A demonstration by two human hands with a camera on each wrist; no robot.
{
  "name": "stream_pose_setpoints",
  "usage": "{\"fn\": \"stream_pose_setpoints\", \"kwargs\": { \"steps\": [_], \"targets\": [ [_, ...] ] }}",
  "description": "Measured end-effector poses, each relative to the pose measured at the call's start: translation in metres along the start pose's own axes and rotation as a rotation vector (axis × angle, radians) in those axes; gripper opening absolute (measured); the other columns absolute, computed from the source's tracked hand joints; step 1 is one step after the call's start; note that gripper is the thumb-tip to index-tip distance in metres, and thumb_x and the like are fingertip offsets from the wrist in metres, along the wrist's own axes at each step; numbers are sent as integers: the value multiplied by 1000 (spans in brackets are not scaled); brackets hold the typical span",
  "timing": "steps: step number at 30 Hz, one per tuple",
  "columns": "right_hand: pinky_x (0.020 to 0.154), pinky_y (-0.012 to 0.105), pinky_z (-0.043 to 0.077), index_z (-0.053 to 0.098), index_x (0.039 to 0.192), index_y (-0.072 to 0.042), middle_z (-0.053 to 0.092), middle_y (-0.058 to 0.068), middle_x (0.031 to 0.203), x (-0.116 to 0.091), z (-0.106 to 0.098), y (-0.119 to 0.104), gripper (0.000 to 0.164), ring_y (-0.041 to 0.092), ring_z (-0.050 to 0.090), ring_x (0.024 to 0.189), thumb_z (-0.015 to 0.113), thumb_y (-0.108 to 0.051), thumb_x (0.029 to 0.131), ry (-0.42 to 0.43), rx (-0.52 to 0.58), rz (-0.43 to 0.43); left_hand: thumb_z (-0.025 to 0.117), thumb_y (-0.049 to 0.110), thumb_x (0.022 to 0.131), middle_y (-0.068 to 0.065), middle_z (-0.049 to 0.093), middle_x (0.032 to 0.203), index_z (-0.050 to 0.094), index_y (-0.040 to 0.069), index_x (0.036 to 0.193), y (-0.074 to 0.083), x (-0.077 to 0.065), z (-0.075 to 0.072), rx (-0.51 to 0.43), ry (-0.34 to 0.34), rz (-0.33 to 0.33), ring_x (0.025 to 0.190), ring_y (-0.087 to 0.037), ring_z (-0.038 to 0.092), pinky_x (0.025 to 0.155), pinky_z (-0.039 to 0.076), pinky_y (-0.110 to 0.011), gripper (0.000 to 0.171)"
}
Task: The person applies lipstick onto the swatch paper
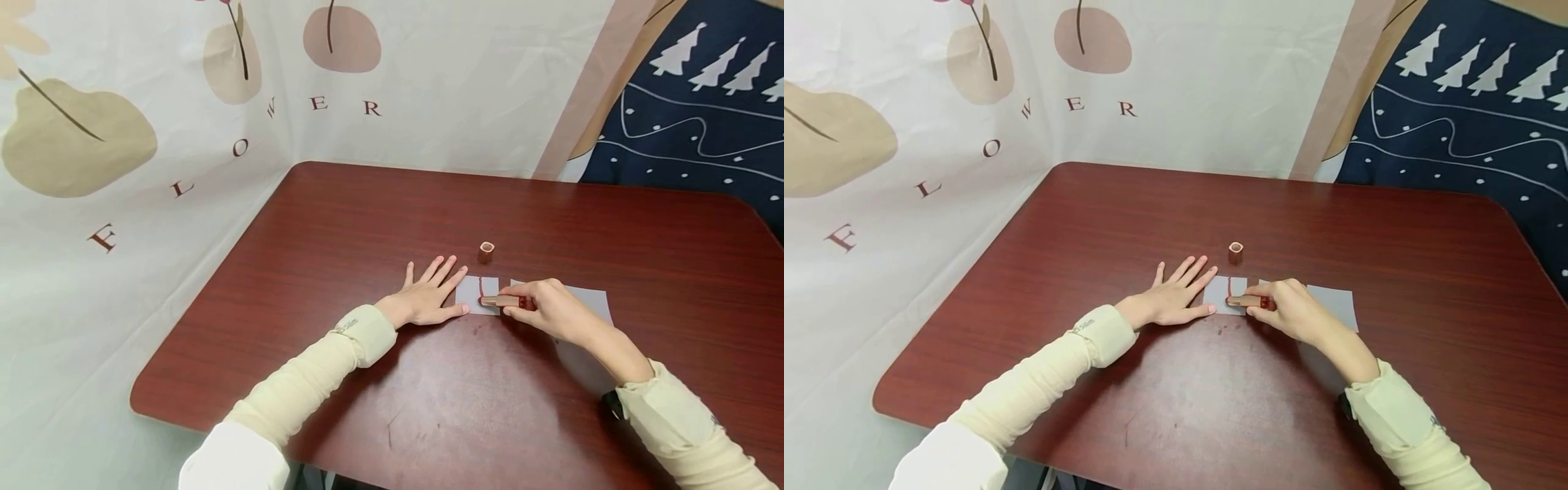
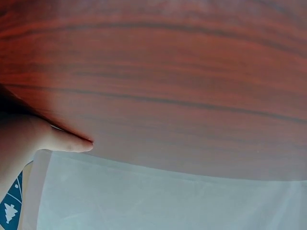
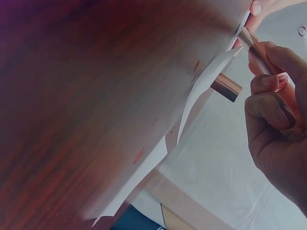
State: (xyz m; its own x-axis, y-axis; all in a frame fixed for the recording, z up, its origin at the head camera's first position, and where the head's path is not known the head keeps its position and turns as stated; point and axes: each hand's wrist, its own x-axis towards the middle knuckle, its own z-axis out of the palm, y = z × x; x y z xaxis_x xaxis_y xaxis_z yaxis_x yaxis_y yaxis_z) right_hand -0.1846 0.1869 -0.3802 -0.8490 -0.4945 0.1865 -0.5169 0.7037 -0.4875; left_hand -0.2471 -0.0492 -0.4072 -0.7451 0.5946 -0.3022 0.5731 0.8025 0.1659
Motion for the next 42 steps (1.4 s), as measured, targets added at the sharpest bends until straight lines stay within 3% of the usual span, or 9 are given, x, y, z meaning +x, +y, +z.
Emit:
{"fn": "stream_pose_setpoints", "kwargs": {
  "steps": [17,27,42],
  "targets": [
    [45,21,36,70,105,-1,51,-12,61,-2,9,-3,27,3,39,50,73,-11,80,-1,31,9,28,68,90,4,-12,155,-2,31,150,-3,-6,8,-15,32,31,139,-16,-13,103,-6,-61,76],
    [45,20,36,70,105,-2,47,-13,57,-4,21,-5,26,2,38,49,72,-12,81,-25,56,14,29,67,90,2,-9,156,2,28,151,-9,-11,22,-30,45,38,140,-18,-11,103,-5,-61,77],
    [44,19,35,70,104,-1,46,-14,56,1,18,-1,26,0,36,48,73,-11,81,11,30,-23,29,68,89,3,-9,155,2,30,151,-10,-6,19,-19,68,29,140,-16,-10,103,-4,-62,77]
  ]
}}
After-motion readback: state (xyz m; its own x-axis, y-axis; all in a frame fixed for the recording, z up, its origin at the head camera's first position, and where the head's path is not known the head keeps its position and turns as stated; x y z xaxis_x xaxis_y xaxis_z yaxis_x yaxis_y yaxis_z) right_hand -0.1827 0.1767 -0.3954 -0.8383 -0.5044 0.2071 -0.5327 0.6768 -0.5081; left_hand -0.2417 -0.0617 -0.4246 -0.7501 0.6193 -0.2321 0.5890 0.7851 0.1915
